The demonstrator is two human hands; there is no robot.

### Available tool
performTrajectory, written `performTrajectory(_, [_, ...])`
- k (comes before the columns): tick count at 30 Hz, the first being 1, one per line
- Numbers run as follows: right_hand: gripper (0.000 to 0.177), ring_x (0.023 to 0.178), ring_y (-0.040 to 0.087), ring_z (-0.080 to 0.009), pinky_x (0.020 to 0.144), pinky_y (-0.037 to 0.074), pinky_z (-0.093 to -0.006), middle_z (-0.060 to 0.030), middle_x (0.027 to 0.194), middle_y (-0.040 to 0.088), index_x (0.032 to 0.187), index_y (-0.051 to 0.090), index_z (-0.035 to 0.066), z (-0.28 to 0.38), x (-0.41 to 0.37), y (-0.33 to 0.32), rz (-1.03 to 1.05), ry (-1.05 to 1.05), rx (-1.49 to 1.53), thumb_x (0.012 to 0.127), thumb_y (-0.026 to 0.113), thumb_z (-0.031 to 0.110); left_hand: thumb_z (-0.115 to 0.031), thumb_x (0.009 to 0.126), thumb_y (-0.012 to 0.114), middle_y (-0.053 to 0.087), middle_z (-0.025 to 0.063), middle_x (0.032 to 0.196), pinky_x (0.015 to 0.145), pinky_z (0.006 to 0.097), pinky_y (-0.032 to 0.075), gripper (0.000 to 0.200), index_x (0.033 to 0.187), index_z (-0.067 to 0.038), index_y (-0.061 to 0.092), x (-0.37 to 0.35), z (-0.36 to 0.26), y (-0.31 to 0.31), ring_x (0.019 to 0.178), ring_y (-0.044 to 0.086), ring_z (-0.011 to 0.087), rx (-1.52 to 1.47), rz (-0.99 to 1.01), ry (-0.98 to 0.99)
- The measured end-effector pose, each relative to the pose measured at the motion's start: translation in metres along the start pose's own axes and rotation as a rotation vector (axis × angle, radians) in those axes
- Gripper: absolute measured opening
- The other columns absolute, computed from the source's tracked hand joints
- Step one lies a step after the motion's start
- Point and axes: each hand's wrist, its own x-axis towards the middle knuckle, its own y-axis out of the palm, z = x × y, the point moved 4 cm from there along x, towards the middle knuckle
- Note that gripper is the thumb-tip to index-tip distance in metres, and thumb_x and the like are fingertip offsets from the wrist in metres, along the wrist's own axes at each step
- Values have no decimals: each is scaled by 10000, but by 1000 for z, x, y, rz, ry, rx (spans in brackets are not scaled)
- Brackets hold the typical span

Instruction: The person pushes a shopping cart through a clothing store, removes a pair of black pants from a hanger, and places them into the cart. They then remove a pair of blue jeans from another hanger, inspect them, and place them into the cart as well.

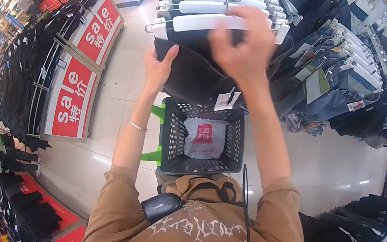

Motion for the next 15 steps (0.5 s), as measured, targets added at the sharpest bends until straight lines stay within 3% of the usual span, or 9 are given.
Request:
performTrajectory(2, [183, 649, 593, -245, 603, 458, -327, -118, 725, 602, 782, 608, 6, 26, 17, 43, 58, -143, 92, 746, 615, 186, -224, 810, 684, 653, 49, 773, 618, 215, 474, 278, 887, 33, 612, -8, -3, 3, 675, 586, 79, 20, 38, 6])
performTrajectory(4, [285, 585, 598, -289, 524, 467, -370, -126, 666, 609, 707, 614, 7, 41, 19, 84, 298, 16, 27, 696, 619, 292, -246, 826, 670, 648, 24, 778, 635, 205, 454, 302, 893, 42, 607, -15, -5, 3, 698, 554, 55, 16, 7, 204])
performTrajectory(6, [351, 482, 578, -289, 442, 448, -400, -121, 536, 565, 609, 611, 11, 52, 20, 111, 469, 42, -180, 693, 583, 350, -237, 846, 648, 642, 8, 780, 644, 204, 436, 295, 893, 50, 599, -22, -16, 7, 712, 525, 44, -3, 10, 219])
performTrajectory(9, [359, 444, 570, -286, 408, 437, -399, -133, 470, 526, 541, 599, 18, 47, 19, 120, 290, 74, -140, 685, 573, 346, -156, 866, 617, 635, 4, 767, 626, 211, 425, 207, 863, 50, 596, -26, -18, 5, 696, 509, 42, 40, -15, 227])
performTrajectory(12, [377, 456, 580, -291, 414, 442, -383, -136, 461, 521, 504, 591, 24, 48, 19, 118, 404, 96, -185, 683, 564, 354, -145, 866, 614, 628, -5, 752, 617, 201, 418, 196, 841, 49, 593, -26, -16, 5, 687, 498, 35, 49, -43, 256])
performTrajectory(13, [420, 397, 529, -286, 381, 398, -369, -118, 410, 479, 447, 512, 17, 48, 18, 119, 365, 66, -178, 669, 583, 367, -125, 869, 604, 606, -22, 718, 587, 199, 398, 174, 826, 42, 587, -26, -17, 8, 661, 473, 31, 15, -69, 267])
performTrajectory(15, [372, 429, 557, -289, 398, 422, -371, -131, 442, 507, 487, 561, 20, 45, 19, 121, 432, 76, -185, 676, 567, 340, -124, 874, 597, 591, -29, 705, 574, 202, 386, 171, 820, 38, 585, -26, -12, 8, 650, 461, 32, 11, -54, 257])
